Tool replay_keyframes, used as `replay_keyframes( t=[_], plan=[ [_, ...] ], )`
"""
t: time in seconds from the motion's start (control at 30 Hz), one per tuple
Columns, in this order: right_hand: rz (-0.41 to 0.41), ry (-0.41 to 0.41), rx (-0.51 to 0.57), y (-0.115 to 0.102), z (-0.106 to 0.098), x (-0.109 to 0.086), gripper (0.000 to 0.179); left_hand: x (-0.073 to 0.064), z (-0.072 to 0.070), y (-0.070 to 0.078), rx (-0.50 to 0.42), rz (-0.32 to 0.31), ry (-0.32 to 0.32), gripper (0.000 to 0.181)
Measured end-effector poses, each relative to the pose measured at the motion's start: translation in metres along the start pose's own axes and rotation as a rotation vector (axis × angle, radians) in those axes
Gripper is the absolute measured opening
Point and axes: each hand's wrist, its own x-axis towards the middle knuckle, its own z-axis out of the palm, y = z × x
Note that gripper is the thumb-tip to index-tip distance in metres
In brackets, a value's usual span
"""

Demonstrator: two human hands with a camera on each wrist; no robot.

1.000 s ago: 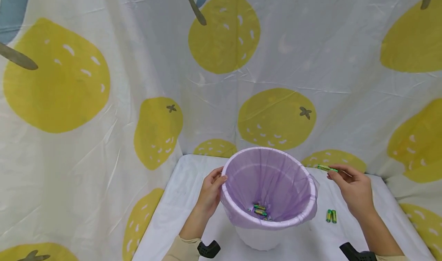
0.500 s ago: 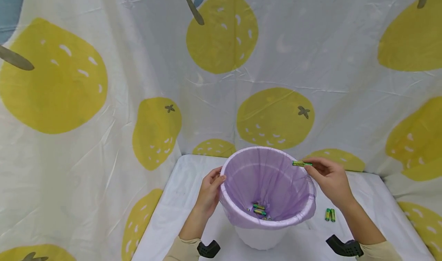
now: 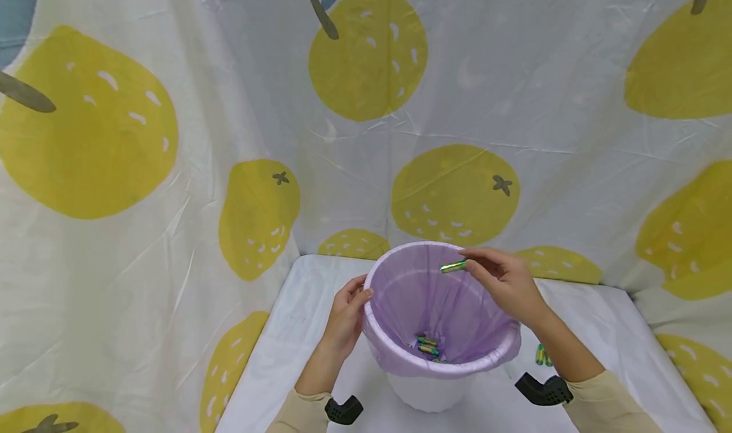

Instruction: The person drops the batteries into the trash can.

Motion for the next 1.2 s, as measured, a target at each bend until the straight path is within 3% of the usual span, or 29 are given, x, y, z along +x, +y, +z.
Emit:
replay_keyframes(
  t=[0.13,0.27,0.53,1.2],
  plan=[
    [-0.083,-0.103,-0.042,-0.004,0.005,0.008,0.046,0.001,-0.001,-0.001,0.003,-0.012,-0.003,0.043],
    [-0.09,-0.131,-0.054,-0.004,0.004,0.008,0.044,0.001,0.0,-0.002,0.005,-0.014,-0.005,0.043],
    [-0.023,-0.127,-0.083,0.002,-0.007,-0.005,0.032,-0.001,0.0,-0.005,-0.008,-0.012,0.001,0.045],
    [0.134,-0.018,-0.175,0.019,-0.051,-0.034,0.032,0.001,0.001,-0.001,0.003,-0.004,-0.008,0.042]
  ],
)
